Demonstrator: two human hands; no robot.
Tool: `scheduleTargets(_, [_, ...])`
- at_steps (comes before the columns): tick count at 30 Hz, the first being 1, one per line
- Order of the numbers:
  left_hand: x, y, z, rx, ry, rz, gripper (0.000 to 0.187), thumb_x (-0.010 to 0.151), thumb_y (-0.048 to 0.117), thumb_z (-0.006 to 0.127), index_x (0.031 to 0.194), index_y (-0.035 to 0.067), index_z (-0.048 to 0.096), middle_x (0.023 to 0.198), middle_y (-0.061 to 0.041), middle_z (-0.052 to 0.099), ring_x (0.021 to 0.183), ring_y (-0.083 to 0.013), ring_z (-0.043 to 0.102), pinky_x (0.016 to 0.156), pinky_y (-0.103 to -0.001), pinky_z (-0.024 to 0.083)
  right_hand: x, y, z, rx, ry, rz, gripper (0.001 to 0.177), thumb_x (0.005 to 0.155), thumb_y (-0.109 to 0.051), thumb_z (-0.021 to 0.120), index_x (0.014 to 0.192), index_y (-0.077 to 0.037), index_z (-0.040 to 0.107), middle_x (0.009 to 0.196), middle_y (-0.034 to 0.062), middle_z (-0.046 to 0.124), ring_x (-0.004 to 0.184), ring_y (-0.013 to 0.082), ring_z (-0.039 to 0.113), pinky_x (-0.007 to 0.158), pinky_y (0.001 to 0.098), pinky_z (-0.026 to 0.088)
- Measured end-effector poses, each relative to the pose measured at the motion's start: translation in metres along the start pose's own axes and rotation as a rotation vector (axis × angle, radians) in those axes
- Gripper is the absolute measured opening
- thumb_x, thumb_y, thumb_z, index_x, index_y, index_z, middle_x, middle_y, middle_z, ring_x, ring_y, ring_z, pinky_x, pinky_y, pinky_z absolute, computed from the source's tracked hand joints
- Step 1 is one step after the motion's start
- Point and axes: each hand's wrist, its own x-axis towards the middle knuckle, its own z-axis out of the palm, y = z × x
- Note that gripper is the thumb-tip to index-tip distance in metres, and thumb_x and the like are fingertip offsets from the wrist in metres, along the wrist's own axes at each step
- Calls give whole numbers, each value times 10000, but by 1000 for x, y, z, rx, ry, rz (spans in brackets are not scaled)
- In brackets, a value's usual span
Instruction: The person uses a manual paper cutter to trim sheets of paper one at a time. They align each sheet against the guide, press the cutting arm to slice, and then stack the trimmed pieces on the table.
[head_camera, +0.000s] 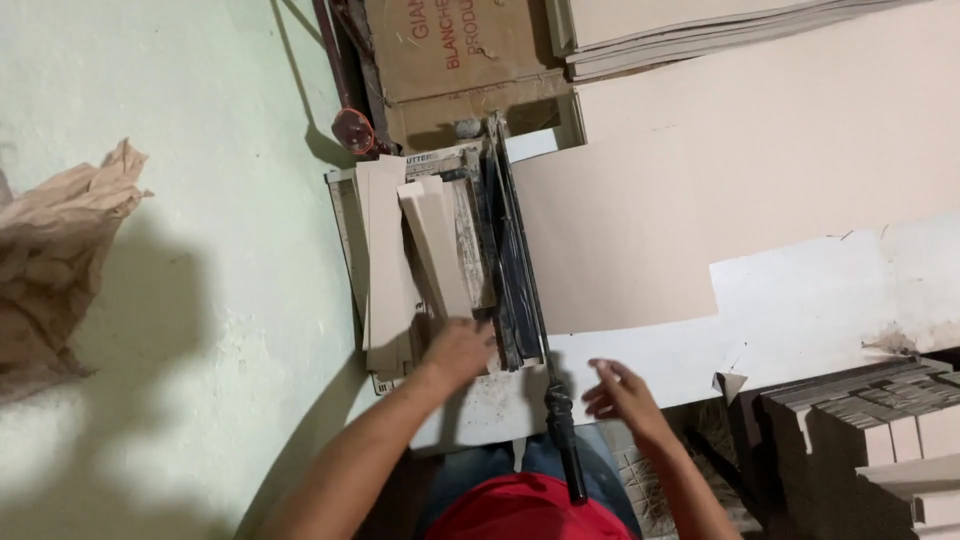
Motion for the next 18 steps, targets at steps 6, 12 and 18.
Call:
scheduleTargets(6, [2, -14, 28, -228, 646, -548, 455, 892, 231, 725, 1322, 96, 657, 1438, -224, 518, 1187, -453, 592, 905, -558, 486, 75, 3, -16, 475, 243, -46, 920, 999, -509, 655, 1608, -37, 152, 1307, 257, 559, 1141, 503, 610, 1027, 684, 433])
scheduleTargets(12, [47, -23, -3, -679, 804, -971, 891, 899, 212, 794, 1598, -3, 284, 1617, -415, 99, 1349, -598, 425, 1046, -644, 465, 147, 73, -61, 777, 359, -237, 340, 1075, -326, 652, 1052, -140, 368, 855, -28, 411, 513, 171, 531, 543, 291, 446])
scheduleTargets(18, [61, -31, 34, -534, 777, -864, 692, 931, 24, 683, 1555, 44, 383, 1597, -364, 225, 1429, -560, 352, 1029, -588, 511, 124, 124, -51, 734, 246, -193, 264, 1021, -222, 703, 1053, -60, 497, 786, 88, 608, 626, 301, 736, 598, 388, 661])
